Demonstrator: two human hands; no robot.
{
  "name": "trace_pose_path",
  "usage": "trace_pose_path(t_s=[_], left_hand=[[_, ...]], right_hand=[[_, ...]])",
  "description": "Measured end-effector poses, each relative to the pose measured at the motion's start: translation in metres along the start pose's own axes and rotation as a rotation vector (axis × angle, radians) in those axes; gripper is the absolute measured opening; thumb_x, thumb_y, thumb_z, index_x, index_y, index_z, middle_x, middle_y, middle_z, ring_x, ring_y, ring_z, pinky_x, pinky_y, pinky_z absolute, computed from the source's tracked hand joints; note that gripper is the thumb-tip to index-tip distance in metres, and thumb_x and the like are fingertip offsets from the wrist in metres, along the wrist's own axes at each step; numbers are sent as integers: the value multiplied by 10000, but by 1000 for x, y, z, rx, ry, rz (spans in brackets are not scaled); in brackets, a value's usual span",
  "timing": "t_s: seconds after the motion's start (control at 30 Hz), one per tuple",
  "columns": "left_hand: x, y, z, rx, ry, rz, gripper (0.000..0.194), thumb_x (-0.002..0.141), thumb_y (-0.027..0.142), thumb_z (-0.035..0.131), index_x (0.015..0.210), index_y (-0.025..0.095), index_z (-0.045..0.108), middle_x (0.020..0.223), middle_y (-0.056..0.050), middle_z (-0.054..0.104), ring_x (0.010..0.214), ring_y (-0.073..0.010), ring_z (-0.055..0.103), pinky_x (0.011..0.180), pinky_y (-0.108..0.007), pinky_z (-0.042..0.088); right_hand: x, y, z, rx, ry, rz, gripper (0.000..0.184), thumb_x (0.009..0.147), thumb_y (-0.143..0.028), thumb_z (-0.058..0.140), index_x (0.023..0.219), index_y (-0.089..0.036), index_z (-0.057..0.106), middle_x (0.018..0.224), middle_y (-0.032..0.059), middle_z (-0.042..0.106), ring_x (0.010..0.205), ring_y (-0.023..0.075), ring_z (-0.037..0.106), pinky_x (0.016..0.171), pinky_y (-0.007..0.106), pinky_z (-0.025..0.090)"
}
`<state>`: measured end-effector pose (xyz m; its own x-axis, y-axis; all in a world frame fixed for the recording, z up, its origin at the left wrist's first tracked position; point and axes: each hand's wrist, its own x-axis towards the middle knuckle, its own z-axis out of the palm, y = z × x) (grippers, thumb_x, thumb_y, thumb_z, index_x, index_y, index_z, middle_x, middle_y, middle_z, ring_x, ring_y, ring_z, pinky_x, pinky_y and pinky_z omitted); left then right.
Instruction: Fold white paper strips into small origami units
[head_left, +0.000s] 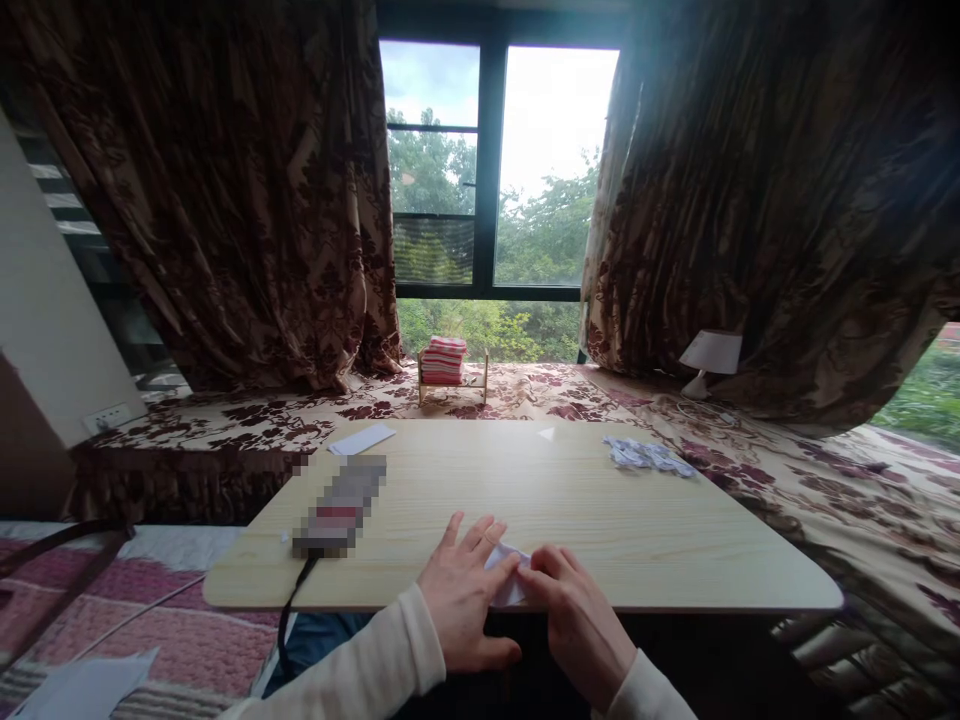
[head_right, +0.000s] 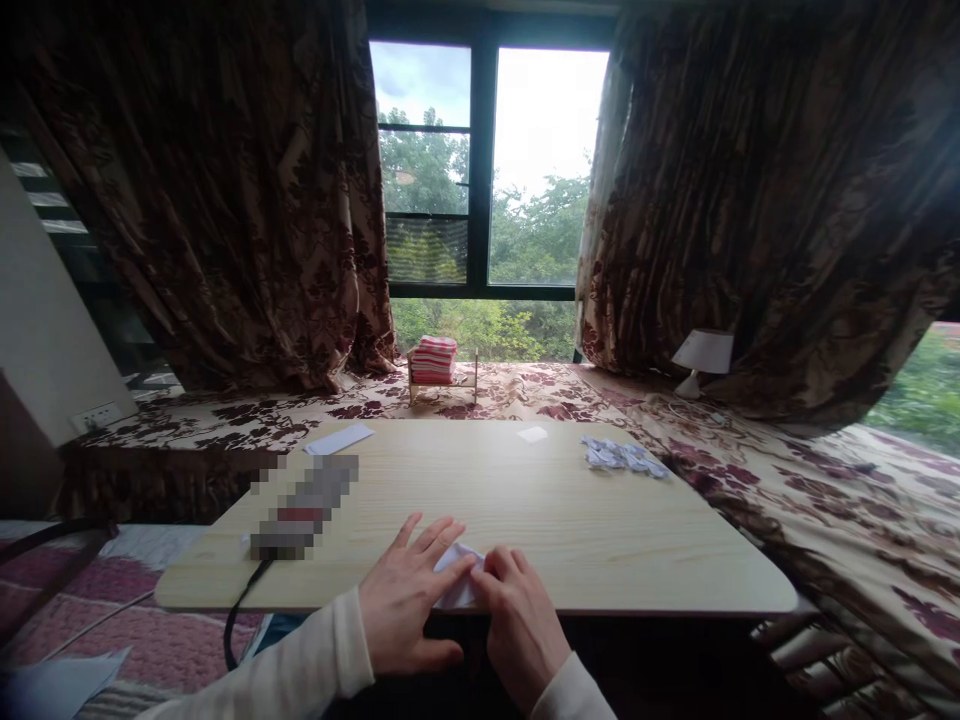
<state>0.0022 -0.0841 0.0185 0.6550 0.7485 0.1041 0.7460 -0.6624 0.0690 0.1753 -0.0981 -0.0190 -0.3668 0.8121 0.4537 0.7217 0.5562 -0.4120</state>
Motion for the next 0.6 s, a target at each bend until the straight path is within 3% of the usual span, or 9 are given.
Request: trace_pose_path(t_s=[0.27,0.6], left_hand=[[2,1,6,48,14,21,805,624,589,574,1311,227,360,1395,-128,343,1318,-326,195,1058,-559,-5],[10,-7,6,66,-56,31,857,576,626,580,1305,226,368,1369,-126,374,1305,-331,222,1049,-574,26]], right_hand=[[-2,2,2,13,-14,31,380,686,51,377,850,-173,636,865,79,541,826,203,457,741,336,411],[-1,-2,-3,-43,-63,40,346,724,29,399,872,-170,639,850,80,536,802,206,451,733,339,403]])
